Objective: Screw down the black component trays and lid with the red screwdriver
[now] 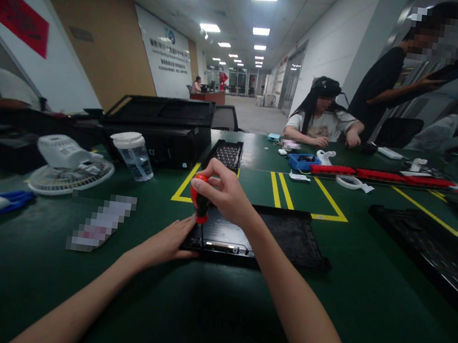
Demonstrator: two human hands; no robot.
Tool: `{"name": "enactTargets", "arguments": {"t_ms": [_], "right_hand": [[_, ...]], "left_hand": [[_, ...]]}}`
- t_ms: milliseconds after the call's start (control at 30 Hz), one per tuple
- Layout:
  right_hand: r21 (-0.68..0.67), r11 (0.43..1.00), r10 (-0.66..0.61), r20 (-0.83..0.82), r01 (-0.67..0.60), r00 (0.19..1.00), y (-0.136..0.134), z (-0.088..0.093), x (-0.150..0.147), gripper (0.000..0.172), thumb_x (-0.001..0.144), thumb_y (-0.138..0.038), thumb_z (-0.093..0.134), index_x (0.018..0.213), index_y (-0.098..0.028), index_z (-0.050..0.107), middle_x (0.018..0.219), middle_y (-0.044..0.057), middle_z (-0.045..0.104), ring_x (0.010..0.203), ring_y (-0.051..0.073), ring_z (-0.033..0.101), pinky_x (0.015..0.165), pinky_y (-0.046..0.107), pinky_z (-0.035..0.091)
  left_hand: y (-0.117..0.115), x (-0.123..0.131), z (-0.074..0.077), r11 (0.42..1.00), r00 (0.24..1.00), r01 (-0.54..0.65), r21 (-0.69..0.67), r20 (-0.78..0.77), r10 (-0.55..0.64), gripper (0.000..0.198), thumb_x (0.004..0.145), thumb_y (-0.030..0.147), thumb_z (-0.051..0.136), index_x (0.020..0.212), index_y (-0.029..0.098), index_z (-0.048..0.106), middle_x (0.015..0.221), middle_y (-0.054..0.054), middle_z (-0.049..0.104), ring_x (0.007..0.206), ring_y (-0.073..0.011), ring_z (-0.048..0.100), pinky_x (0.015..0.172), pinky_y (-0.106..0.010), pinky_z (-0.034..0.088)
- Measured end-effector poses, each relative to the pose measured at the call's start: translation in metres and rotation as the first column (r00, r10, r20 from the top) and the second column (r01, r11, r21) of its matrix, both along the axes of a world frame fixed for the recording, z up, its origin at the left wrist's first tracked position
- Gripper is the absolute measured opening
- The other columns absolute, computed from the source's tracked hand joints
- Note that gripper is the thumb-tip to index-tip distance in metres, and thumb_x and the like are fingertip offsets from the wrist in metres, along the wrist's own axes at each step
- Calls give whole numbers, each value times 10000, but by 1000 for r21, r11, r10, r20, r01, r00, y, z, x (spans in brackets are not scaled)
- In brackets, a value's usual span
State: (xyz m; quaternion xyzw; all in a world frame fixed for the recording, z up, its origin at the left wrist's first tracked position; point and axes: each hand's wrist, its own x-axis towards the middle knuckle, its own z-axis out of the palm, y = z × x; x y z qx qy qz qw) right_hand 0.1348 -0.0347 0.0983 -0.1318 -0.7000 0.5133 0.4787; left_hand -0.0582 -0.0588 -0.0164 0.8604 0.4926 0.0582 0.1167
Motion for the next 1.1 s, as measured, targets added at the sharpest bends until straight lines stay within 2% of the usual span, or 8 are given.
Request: {"name": "enactTargets", "arguments": {"t_ms": [200,500,667,967,1100], "right_hand": [[95,988,-127,34,124,991,-1,3,-1,178,761,-262,606,741,-168,457,715,-25,473,617,83,502,630,249,453],[268,922,-299,29,281,954,-2,2,-3,173,767,-253,592,701,-158,464,696,-35,419,603,69,420,586,217,390],[307,891,-373,70,336,925,-4,3,-4,197,769,-275,582,693,-164,439,679,-41,416,582,69,424,551,209,375],[342,831,-497,106,438,861,-7,3,-3,223,774,-297,566,682,-177,402,642,-49,410,543,66,433,488,195,337],[365,803,-540,113,471,834,-8,4,-5,230,772,-302,565,678,-177,397,631,-49,411,540,66,434,472,189,324]], "left_hand": [[1,-1,-2,1000,1000,-1,14,12,1,866,721,541,540,1381,150,139,1427,-196,248,1289,-340,275,1013,-496,262],[2,-1,-7,999,1000,-9,32,23,8,836,714,563,541,1358,143,211,1424,-186,263,1289,-327,281,1022,-493,260],[2,-1,-8,999,1000,-11,32,21,10,830,714,572,536,1355,144,227,1422,-180,271,1287,-325,286,1027,-491,253],[4,-3,-11,999,1000,1,45,3,-1,897,718,601,514,1374,99,167,1414,-210,270,1284,-321,291,1033,-470,254],[4,-2,-9,999,1000,-1,34,9,1,874,713,600,519,1371,136,179,1417,-192,274,1288,-323,284,1028,-487,252]]}}
